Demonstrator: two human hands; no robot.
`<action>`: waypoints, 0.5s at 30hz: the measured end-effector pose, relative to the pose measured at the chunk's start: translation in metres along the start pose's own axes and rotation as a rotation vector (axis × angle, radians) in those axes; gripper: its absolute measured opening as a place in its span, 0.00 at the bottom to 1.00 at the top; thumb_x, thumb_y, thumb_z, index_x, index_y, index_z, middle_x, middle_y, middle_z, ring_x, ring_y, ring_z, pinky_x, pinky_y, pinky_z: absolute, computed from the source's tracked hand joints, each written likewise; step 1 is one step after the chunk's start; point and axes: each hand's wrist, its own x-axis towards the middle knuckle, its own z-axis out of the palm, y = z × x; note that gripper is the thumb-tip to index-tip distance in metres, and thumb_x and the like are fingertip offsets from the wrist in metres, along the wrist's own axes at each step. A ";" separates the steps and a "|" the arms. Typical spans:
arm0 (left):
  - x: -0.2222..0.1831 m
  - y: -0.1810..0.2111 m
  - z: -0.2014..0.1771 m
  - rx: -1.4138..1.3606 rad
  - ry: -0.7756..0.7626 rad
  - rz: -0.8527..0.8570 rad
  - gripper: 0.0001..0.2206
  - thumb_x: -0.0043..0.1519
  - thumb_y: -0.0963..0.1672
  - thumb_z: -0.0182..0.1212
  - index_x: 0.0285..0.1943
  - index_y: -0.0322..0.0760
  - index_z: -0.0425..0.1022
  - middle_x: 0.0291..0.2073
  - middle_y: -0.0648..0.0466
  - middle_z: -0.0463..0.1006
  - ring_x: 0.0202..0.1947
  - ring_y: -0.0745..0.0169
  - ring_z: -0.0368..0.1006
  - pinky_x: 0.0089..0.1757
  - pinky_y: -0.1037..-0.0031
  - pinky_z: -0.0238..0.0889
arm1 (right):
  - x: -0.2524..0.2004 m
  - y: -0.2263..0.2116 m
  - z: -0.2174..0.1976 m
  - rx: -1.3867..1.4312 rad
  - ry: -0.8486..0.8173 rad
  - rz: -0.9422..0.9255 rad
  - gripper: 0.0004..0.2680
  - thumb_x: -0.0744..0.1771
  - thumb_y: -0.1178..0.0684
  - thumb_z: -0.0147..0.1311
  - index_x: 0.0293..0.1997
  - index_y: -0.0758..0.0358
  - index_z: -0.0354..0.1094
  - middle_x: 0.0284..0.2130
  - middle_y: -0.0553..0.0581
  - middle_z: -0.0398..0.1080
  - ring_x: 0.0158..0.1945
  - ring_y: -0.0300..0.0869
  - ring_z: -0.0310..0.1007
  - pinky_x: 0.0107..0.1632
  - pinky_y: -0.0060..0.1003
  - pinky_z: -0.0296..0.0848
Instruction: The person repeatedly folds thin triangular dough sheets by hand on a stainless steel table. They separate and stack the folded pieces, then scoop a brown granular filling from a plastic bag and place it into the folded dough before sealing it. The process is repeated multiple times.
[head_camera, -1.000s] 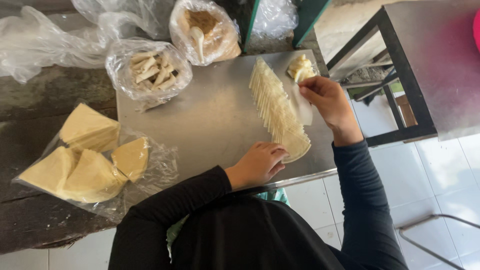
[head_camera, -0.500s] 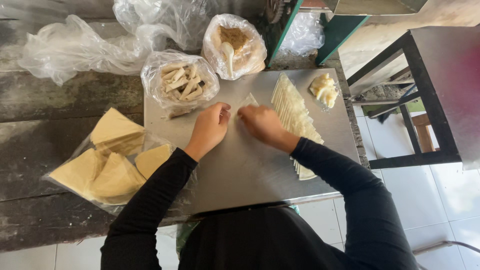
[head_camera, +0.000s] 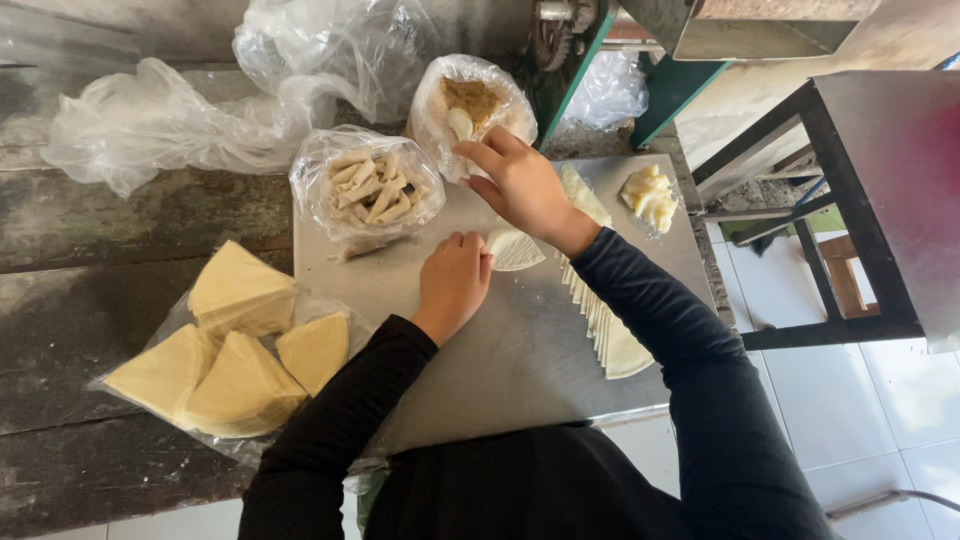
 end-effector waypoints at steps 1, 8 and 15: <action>0.000 0.000 0.000 -0.079 0.003 -0.010 0.09 0.59 0.42 0.66 0.39 0.36 0.68 0.33 0.47 0.76 0.36 0.44 0.74 0.35 0.56 0.66 | 0.004 0.001 0.004 0.038 -0.002 0.015 0.11 0.66 0.59 0.61 0.54 0.62 0.72 0.37 0.61 0.70 0.38 0.54 0.74 0.40 0.45 0.73; 0.002 -0.002 -0.010 -0.414 -0.026 -0.115 0.07 0.60 0.38 0.64 0.42 0.33 0.70 0.34 0.47 0.78 0.32 0.51 0.76 0.35 0.64 0.69 | 0.038 0.020 -0.004 0.188 0.319 0.285 0.02 0.71 0.63 0.56 0.47 0.67 0.72 0.35 0.61 0.72 0.32 0.46 0.71 0.36 0.43 0.71; 0.003 -0.005 -0.006 -0.452 -0.013 -0.119 0.07 0.60 0.38 0.65 0.43 0.32 0.71 0.34 0.48 0.79 0.31 0.55 0.77 0.35 0.68 0.70 | 0.023 0.005 0.004 0.119 0.147 -0.038 0.02 0.70 0.63 0.56 0.46 0.67 0.70 0.36 0.62 0.71 0.38 0.55 0.74 0.40 0.43 0.73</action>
